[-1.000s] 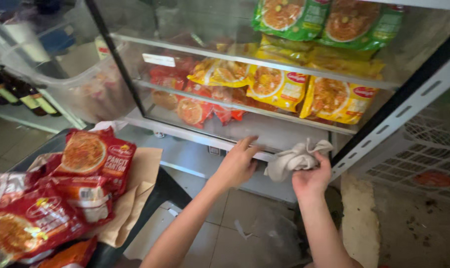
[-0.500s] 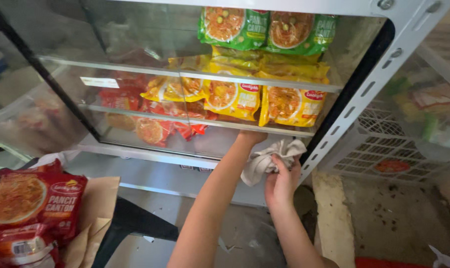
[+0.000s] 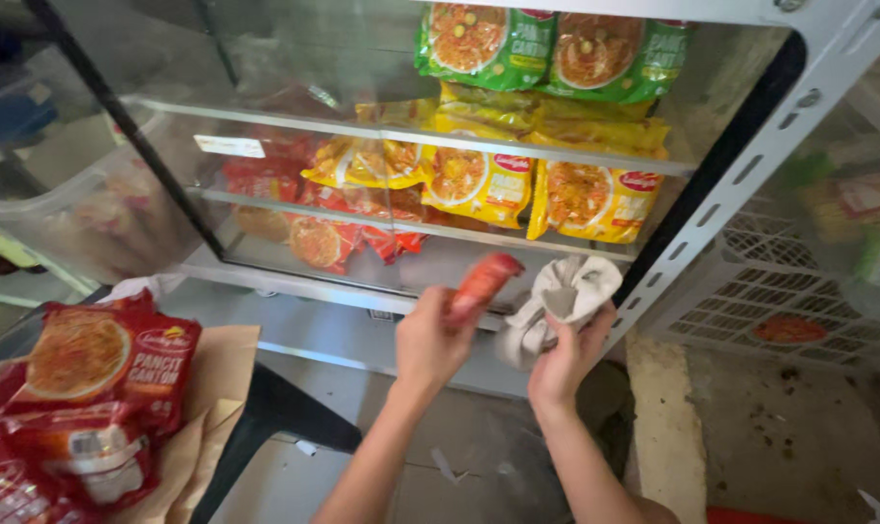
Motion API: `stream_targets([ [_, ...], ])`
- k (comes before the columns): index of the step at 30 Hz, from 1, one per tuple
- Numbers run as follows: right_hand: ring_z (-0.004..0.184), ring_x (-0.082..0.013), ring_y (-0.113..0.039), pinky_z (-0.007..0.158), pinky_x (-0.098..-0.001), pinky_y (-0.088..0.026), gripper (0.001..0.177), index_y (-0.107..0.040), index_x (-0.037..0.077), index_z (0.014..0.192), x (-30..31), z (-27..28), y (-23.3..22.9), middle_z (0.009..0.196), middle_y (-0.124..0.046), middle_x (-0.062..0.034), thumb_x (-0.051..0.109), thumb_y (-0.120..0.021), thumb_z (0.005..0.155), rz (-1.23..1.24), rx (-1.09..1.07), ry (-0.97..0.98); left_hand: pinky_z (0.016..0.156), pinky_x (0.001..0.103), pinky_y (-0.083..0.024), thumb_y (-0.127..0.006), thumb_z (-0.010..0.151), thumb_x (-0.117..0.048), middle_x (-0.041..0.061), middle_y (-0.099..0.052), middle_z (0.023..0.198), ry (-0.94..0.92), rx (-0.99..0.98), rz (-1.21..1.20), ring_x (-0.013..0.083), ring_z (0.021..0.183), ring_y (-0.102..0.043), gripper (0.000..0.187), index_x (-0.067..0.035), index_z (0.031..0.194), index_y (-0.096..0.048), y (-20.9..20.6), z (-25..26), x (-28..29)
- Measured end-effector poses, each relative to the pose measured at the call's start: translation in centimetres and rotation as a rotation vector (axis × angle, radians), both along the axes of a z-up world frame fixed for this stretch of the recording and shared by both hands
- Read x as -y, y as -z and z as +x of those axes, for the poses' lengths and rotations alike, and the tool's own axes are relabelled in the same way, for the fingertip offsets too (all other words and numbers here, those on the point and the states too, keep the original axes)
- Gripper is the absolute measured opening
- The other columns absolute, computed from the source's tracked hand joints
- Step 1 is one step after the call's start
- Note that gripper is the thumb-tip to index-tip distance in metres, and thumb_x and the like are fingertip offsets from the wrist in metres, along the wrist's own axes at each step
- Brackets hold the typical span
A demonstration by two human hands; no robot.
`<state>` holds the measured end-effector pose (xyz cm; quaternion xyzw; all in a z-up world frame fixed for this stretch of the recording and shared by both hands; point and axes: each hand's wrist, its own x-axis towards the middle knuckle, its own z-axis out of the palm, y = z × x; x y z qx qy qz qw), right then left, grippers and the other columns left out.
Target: The person sits on the floor and wipes the glass door of a refrigerator with a cloth. They then take packets of instant noodles from a cardboard box and place them into the refrigerator shelves.
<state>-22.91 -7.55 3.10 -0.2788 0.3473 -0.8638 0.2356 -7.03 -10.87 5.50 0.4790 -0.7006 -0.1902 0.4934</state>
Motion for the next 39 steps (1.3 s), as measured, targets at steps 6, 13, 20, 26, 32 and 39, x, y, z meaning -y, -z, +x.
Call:
stream_targets([
  [6, 0.108, -0.0230, -0.070, 0.097, -0.0369, -0.055, 0.027, -0.069, 0.007, 0.117, -3.4, 7.7, 1.1, 0.113, -0.072, -0.0071, 0.010, -0.073, 0.090, 0.171, -0.952, -0.062, 0.062, 0.024, -0.052, -0.063, 0.091, -0.005, 0.005, -0.072, 0.092, -0.107, -0.632, 0.128, 0.0036, 0.072, -0.058, 0.054, -0.001, 0.144, -0.055, 3.3, 3.7, -5.2],
  [13, 0.103, -0.0301, -0.070, 0.092, -0.0390, -0.055, 0.034, -0.065, 0.006, 0.120, -1.5, 8.9, 3.0, 0.112, -0.071, -0.0134, 0.006, -0.071, 0.086, 0.253, -0.762, -0.001, 0.071, 0.027, -0.053, -0.068, 0.097, -0.010, 0.007, -0.072, 0.097, -0.051, -0.459, 0.148, 0.0097, 0.084, -0.063, 0.047, 0.001, 0.142, -0.058, 6.7, 6.4, -10.3],
  [20, 0.121, -0.0353, -0.063, 0.103, -0.0465, -0.049, 0.048, -0.065, 0.002, 0.123, -1.1, 11.2, 7.7, 0.128, -0.066, -0.0171, 0.012, -0.072, 0.077, 0.211, -0.993, 0.034, 0.079, 0.031, -0.057, -0.073, 0.091, -0.014, 0.010, -0.076, 0.102, -0.074, -0.344, 0.215, 0.0122, 0.091, -0.071, 0.051, 0.002, 0.137, -0.059, 7.3, 11.1, -8.8],
  [26, 0.113, -0.0312, -0.066, 0.099, -0.0456, -0.051, 0.050, -0.063, 0.001, 0.127, 2.6, 5.1, 7.8, 0.124, -0.069, -0.0154, 0.021, -0.069, 0.082, 0.484, -0.055, -1.053, 0.097, 0.032, -0.051, -0.071, 0.093, -0.013, 0.008, -0.068, 0.126, 0.119, -0.597, 0.245, 0.0159, 0.112, -0.063, 0.053, 0.001, 0.142, -0.055, 5.3, 13.4, -8.7],
  [32, 0.112, -0.0299, -0.066, 0.099, -0.0451, -0.051, 0.048, -0.064, 0.003, 0.126, -1.9, 11.3, 11.2, 0.123, -0.069, -0.0135, 0.023, -0.068, 0.083, 0.355, 0.296, -1.555, 0.103, 0.031, -0.045, -0.069, 0.091, -0.005, 0.011, -0.054, 0.127, -0.125, -0.606, 0.036, 0.0180, 0.116, -0.055, 0.051, 0.001, 0.137, -0.048, 3.9, 9.1, -9.9],
  [39, 0.111, -0.0284, -0.067, 0.099, -0.0446, -0.051, 0.045, -0.065, 0.005, 0.125, -4.7, 10.1, 8.9, 0.121, -0.070, -0.0112, 0.025, -0.067, 0.085, 0.589, 0.176, -1.644, 0.103, 0.032, -0.045, -0.068, 0.095, -0.005, 0.012, -0.053, 0.122, -0.416, -0.595, -0.193, 0.0192, 0.113, -0.055, 0.045, 0.001, 0.135, -0.049, 0.4, 15.7, -8.4],
])
